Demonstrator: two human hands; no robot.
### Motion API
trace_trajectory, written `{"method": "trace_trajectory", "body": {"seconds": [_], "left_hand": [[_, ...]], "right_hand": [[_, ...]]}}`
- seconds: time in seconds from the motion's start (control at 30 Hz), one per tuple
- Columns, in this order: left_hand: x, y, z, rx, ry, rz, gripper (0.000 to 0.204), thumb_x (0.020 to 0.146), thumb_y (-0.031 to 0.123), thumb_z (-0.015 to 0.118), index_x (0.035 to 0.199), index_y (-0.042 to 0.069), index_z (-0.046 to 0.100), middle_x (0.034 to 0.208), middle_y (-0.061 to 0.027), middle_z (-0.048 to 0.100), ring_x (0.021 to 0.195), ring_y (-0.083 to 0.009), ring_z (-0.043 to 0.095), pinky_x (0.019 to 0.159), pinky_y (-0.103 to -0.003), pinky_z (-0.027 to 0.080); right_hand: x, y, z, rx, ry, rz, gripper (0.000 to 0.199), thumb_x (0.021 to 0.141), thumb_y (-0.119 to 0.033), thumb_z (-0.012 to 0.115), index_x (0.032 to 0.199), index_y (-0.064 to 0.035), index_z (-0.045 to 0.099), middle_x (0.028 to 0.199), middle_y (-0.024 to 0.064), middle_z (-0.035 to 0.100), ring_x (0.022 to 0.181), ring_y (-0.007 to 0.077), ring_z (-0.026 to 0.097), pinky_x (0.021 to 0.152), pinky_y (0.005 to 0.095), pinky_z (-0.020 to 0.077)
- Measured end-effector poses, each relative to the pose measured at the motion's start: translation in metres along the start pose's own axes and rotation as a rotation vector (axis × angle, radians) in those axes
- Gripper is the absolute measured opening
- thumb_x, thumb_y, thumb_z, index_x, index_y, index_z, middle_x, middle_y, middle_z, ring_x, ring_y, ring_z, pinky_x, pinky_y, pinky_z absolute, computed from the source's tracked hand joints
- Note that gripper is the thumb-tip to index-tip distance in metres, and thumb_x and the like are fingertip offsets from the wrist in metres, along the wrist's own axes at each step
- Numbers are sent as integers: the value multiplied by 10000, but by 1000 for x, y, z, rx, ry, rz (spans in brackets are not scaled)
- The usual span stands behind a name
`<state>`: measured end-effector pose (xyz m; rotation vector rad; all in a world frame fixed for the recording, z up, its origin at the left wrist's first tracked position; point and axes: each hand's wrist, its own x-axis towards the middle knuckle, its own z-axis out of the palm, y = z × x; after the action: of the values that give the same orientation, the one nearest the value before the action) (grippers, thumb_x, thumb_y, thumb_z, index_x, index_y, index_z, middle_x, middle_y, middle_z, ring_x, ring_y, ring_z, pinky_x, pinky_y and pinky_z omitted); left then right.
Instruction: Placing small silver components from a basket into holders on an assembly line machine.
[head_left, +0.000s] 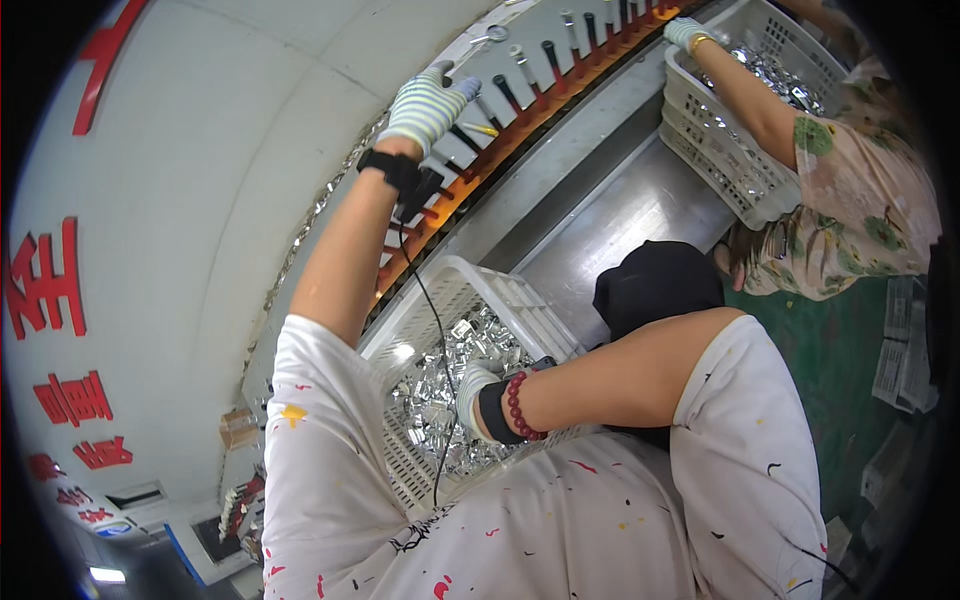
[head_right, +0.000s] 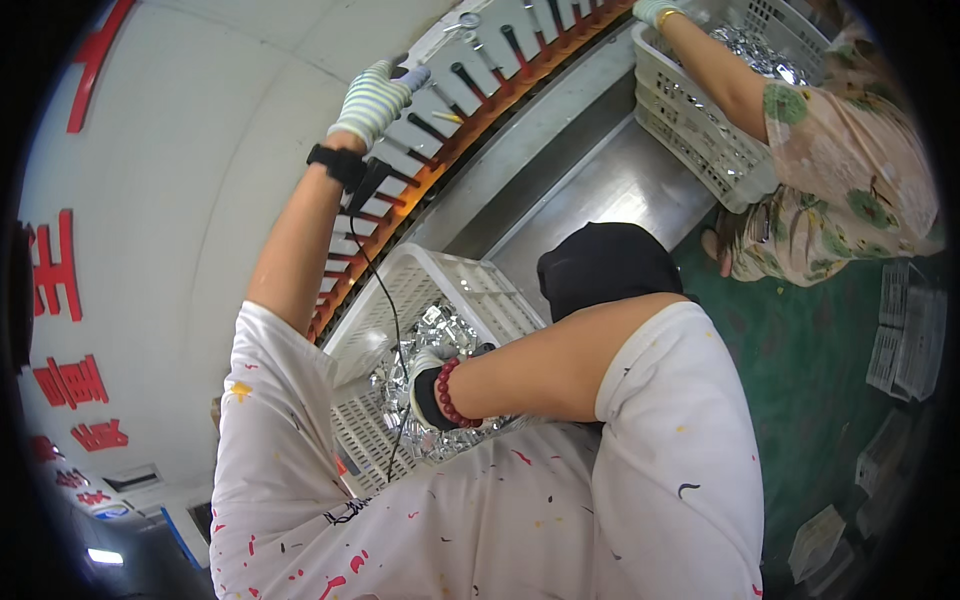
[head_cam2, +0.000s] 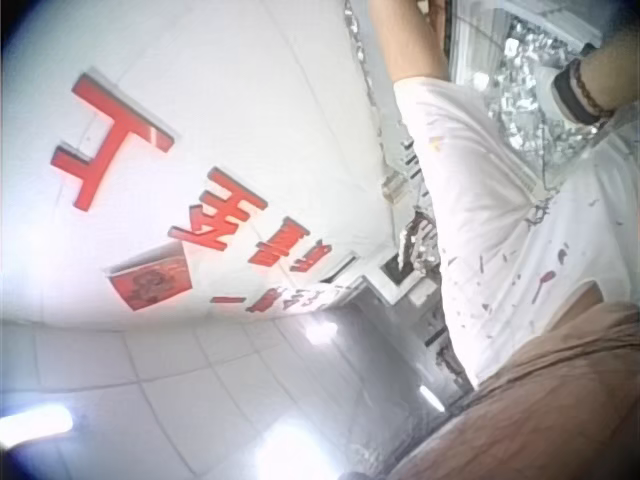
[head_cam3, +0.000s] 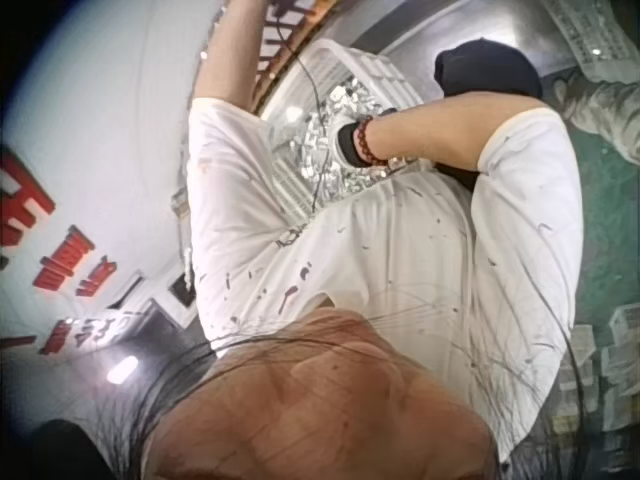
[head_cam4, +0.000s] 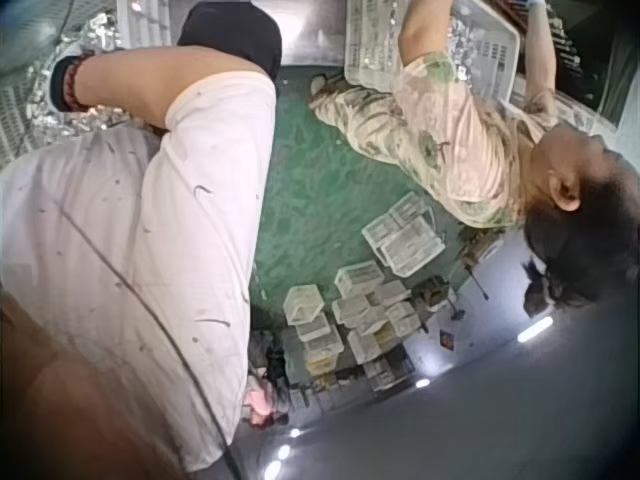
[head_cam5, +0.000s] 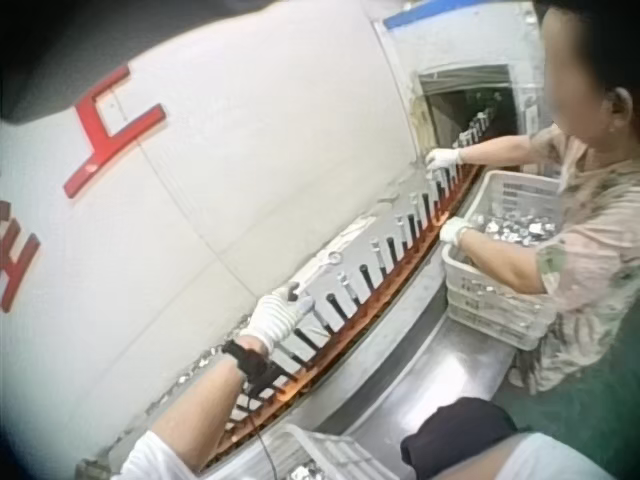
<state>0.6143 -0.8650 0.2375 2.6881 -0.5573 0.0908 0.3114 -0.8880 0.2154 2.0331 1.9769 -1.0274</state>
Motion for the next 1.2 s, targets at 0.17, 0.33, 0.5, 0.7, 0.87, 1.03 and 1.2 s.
{"method": "trace_trajectory", "body": {"seconds": [0.17, 0.33, 0.5, 0.7, 0.87, 1.03, 1.2], "left_hand": [[23, 0, 20, -32, -281, -347, 399, 808, 335, 621, 1056, 23, 642, 821, -123, 681, 622, -175, 636, 542, -329, 496], [-58, -15, 27, 319, 155, 54, 230, 857, 291, 551, 908, 87, 645, 883, -178, 640, 849, -361, 610, 749, -455, 480], [-185, 15, -3, -21, 74, 159, 84, 834, 80, 561, 889, 51, 618, 808, -145, 624, 764, -324, 616, 674, -386, 495], [-279, 4, -21, -104, -38, 108, 126, 821, 109, 602, 903, 26, 648, 916, -140, 661, 852, -296, 638, 782, -369, 503], [-307, -51, -28, 42, 193, -91, 135, 863, 75, 556, 954, 33, 647, 931, -134, 659, 853, -273, 627, 784, -345, 476], [-340, -107, -24, 378, -368, -635, 489, 964, 368, 304, 874, 6, 621, 831, -248, 625, 804, -383, 605, 714, -444, 465], [-346, -155, -4, 249, -257, -362, 529, 967, 400, 316, 872, -16, 629, 758, -251, 616, 790, -420, 596, 726, -471, 457]], "right_hand": [[8, -2, 1, 108, -48, 105, 449, 808, -354, 581, 1242, -239, 573, 1283, 4, 551, 1166, 267, 523, 887, 618, 395], [2, -1, 1, -62, -52, 62, 460, 820, -367, 568, 1262, -239, 552, 1322, 7, 515, 1166, 298, 519, 902, 655, 365], [26, -4, 33, -1, 186, 57, 402, 712, -246, 700, 1099, -142, 671, 1040, 42, 668, 907, 292, 642, 663, 547, 499], [15, 2, 31, 46, 93, 85, 371, 718, -199, 694, 1086, -161, 681, 1040, 24, 672, 922, 268, 643, 655, 510, 494], [49, 16, 53, 17, 183, 137, 300, 727, -179, 678, 1022, -127, 695, 1013, 54, 679, 900, 250, 651, 669, 442, 501], [19, 31, 21, -14, 144, 167, 344, 693, -173, 708, 1036, -163, 705, 1001, 30, 681, 888, 248, 654, 614, 493, 514], [8, 43, 8, -15, 260, 161, 309, 723, -148, 684, 1029, -117, 704, 1011, 75, 686, 915, 263, 654, 686, 449, 511]]}}
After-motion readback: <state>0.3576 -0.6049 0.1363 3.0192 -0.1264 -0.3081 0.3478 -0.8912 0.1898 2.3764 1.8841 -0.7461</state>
